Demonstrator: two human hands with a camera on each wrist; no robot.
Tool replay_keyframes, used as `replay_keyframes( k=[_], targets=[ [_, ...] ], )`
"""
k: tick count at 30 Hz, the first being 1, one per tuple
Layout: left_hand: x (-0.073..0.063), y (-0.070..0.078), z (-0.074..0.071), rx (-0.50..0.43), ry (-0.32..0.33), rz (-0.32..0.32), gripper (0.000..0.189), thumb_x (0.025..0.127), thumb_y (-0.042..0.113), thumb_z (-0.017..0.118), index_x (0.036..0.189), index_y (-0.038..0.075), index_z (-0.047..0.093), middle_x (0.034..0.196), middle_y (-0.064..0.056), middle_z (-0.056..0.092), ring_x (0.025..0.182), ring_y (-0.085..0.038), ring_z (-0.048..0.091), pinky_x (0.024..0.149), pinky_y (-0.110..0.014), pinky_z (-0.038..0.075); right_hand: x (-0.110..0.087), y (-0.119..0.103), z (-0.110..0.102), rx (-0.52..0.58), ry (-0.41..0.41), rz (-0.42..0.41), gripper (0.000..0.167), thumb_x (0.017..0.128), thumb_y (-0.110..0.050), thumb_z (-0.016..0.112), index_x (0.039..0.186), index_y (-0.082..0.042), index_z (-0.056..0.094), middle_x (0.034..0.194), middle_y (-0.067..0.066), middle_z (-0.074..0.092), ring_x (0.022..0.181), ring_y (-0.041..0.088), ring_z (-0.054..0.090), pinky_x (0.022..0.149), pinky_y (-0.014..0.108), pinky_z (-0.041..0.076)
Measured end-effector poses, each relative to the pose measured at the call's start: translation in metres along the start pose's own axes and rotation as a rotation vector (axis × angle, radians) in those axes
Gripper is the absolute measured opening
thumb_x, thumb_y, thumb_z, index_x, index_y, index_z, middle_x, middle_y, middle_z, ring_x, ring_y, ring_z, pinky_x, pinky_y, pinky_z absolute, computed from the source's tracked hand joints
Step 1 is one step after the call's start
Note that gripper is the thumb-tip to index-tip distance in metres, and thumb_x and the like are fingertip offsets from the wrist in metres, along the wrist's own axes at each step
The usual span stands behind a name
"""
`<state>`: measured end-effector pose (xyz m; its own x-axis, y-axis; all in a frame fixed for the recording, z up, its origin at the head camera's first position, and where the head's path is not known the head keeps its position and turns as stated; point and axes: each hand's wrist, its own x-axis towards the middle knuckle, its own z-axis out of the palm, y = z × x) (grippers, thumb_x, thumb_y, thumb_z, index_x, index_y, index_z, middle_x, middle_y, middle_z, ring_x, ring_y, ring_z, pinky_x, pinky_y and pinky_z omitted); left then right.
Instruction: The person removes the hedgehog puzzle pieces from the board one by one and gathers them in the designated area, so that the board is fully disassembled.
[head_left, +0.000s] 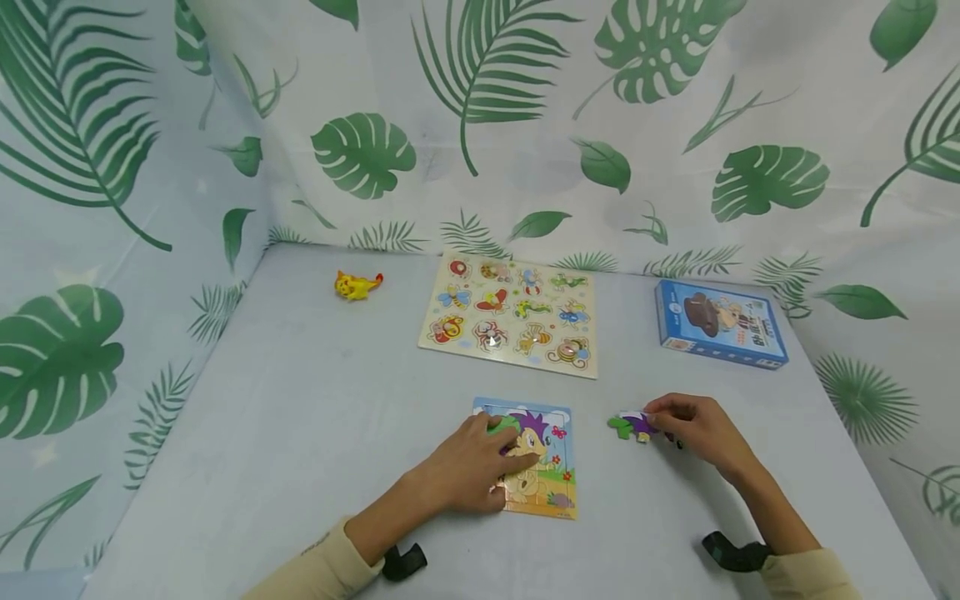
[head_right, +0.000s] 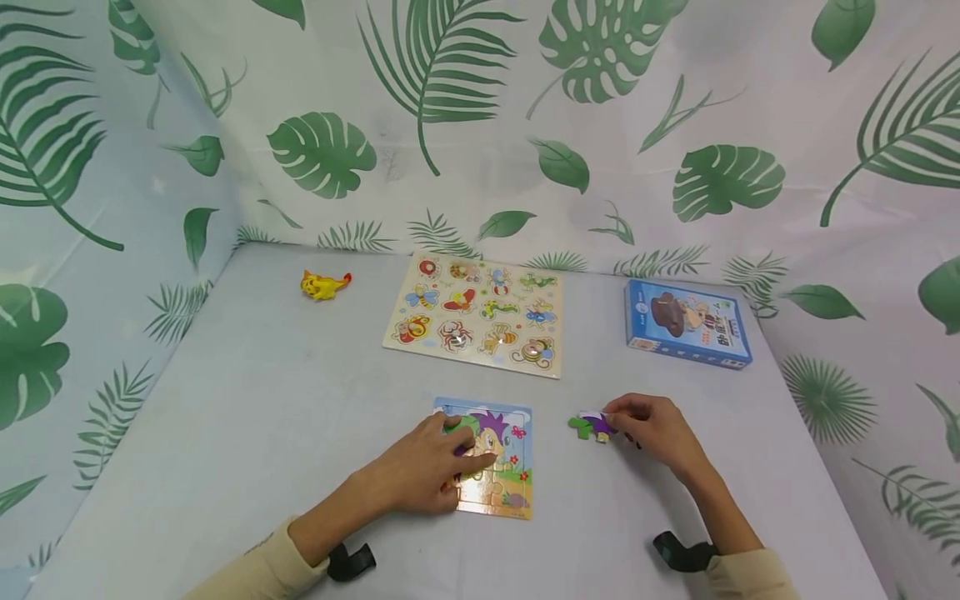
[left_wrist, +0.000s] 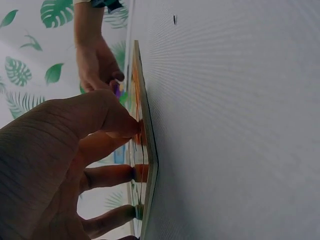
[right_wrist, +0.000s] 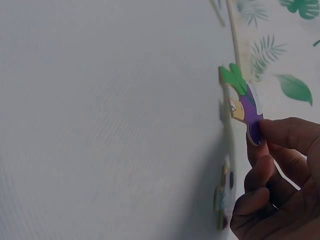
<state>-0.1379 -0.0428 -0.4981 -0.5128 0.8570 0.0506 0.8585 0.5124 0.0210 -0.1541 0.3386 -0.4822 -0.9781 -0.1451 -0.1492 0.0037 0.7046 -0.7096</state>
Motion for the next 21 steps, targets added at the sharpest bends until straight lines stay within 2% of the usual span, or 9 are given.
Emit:
replay_keyframes(
  k=[9,21],
  targets=[
    [-0.001,-0.001,-0.001,-0.008,-0.008,-0.006,0.06,0.085,0.04,0.064,0.144,0.038,0.053,0.117,0.002,0.05,0.113,-0.029,0.047,0.099,-0.042,0.035,0.007,0.008,0.0,-0.101,0.033,0.012,0.021,0.098,-0.021,0.063,0.108,-0.005,0.072,0.093,0.005,0.066,0.083,0.023,0.054,0.065,0.027,0.046],
    [-0.001,-0.003,0.002,-0.027,-0.007,-0.011,0.06,0.085,0.039,0.064,0.143,0.04,0.052,0.116,0.002,0.05,0.113,-0.029,0.046,0.097,-0.041,0.035,0.01,0.013,0.003,-0.156,0.054,-0.034,0.017,0.094,-0.017,0.067,0.104,-0.004,0.074,0.082,0.001,0.063,0.072,0.018,0.051,0.057,0.028,0.043]
  ],
)
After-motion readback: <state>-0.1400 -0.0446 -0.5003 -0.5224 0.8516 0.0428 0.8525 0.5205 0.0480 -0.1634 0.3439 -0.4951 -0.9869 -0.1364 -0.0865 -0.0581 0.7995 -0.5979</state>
